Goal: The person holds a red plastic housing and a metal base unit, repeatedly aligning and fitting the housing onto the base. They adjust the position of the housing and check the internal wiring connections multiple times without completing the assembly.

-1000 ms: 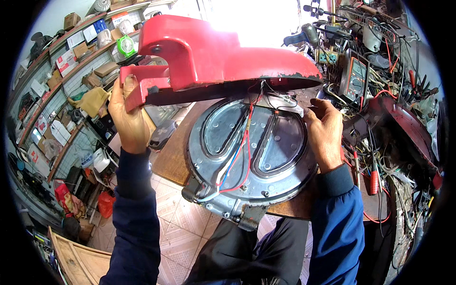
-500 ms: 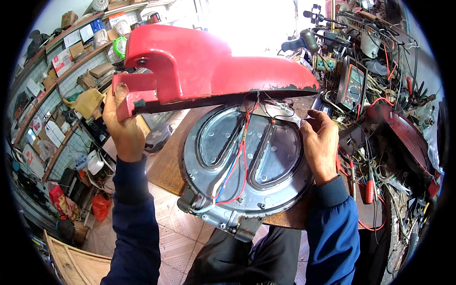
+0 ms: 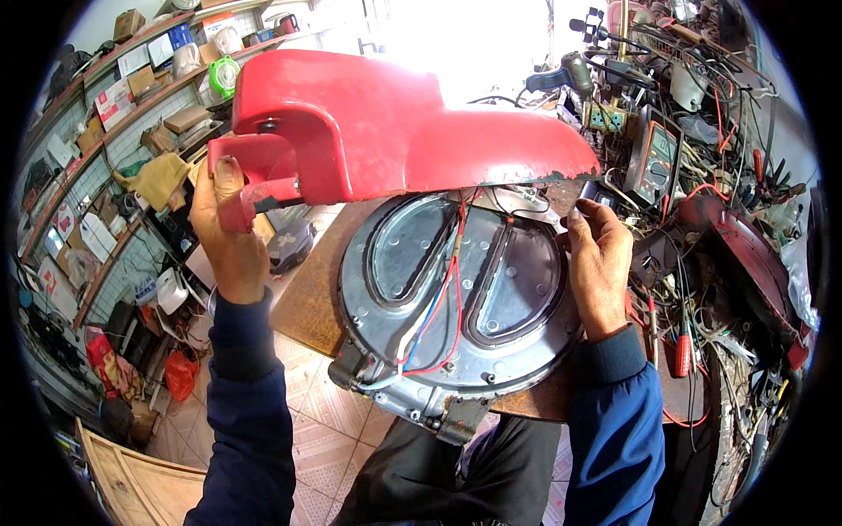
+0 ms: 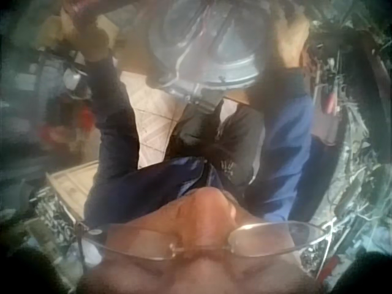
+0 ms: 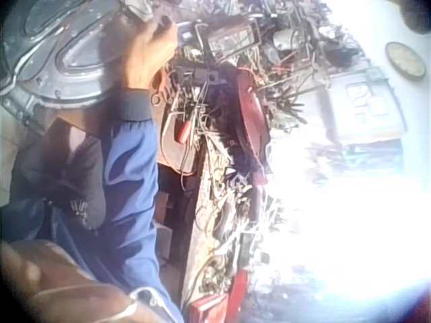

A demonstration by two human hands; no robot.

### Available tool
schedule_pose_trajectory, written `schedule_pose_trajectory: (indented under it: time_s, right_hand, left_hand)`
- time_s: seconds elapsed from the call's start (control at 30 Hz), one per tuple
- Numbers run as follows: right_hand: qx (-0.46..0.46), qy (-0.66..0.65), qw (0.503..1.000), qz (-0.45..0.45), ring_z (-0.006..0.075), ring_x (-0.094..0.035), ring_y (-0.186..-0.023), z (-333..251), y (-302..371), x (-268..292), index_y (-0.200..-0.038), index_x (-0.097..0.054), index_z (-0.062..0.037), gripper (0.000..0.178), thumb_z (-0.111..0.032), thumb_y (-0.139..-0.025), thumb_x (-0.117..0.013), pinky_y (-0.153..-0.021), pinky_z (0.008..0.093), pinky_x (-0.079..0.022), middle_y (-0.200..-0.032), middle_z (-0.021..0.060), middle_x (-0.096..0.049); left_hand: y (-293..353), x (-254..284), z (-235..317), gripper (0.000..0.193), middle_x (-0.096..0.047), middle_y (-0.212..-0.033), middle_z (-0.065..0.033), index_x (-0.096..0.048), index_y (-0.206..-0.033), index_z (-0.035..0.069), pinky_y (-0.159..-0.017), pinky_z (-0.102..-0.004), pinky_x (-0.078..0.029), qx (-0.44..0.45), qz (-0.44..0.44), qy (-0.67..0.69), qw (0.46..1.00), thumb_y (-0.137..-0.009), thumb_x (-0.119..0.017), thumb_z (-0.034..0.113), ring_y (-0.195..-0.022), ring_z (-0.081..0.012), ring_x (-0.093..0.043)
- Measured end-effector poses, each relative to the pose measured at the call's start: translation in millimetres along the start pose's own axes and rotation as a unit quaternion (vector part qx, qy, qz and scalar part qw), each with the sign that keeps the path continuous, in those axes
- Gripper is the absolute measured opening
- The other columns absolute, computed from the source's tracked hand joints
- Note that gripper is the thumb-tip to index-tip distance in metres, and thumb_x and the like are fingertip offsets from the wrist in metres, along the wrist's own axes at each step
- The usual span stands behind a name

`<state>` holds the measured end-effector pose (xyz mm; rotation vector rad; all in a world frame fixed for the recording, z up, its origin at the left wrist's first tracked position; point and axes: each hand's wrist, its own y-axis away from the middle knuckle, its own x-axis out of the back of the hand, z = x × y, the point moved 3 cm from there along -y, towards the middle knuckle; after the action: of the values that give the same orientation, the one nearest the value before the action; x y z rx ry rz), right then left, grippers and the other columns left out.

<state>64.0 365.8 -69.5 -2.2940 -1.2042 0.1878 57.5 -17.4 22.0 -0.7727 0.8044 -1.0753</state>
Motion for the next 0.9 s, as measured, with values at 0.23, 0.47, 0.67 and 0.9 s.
schedule_pose_trajectory:
  time_s: [0.23,0.47,0.67,0.9]
  right_hand:
    - [-0.056,-0.132,0.989,-0.029,0.0157,-0.066,-0.075,-13,2,3,-0.111,-0.064,0.0075,0.04,-0.029,-0.104,-0.051,-0.068,0.0283,-0.053,-0.088,0.0123,-0.069]
    - [-0.167,-0.328,0.928,-0.056,0.0221,-0.069,-0.075,-28,6,-2,-0.113,-0.061,0.0031,0.059,-0.053,-0.101,-0.047,-0.064,0.0339,-0.057,-0.091,0.0106,-0.067]
    - [-0.191,-0.379,0.897,-0.121,0.0181,-0.068,-0.097,-20,1,1,-0.126,-0.059,-0.0012,0.055,-0.05,-0.102,-0.05,-0.081,0.0331,-0.057,-0.114,0.0081,-0.069]
    - [-0.191,-0.341,0.916,-0.088,0.0125,-0.063,-0.08,-24,-2,12,-0.106,-0.067,0.0045,0.032,-0.024,-0.096,-0.056,-0.072,0.0259,-0.049,-0.096,0.0065,-0.07]
  left_hand:
    - [7,-3,3,0.047,-0.065,-0.11,-0.0081,-0.055,-0.127,-0.002,-0.083,-0.0262,-0.052,0.025,0.003,0.016,1.0,-0.104,-0.054,0.039,-0.099,-0.0124,-0.062]
    - [33,23,-8,0.049,-0.064,-0.116,-0.0107,-0.052,-0.13,-0.002,-0.089,-0.0307,-0.054,0.008,-0.044,0.057,0.997,-0.102,-0.058,0.037,-0.103,-0.0152,-0.064]
    - [64,31,-4,0.062,-0.058,-0.132,-0.0163,-0.047,-0.136,-0.003,-0.106,-0.0397,-0.044,0.021,-0.023,0.055,0.998,-0.096,-0.065,0.04,-0.123,-0.0252,-0.056]
    - [124,45,18,0.075,-0.049,-0.141,-0.0206,-0.043,-0.139,-0.002,-0.106,-0.0393,-0.044,0.103,-0.058,-0.024,0.993,-0.089,-0.073,0.045,-0.128,-0.0284,-0.052]
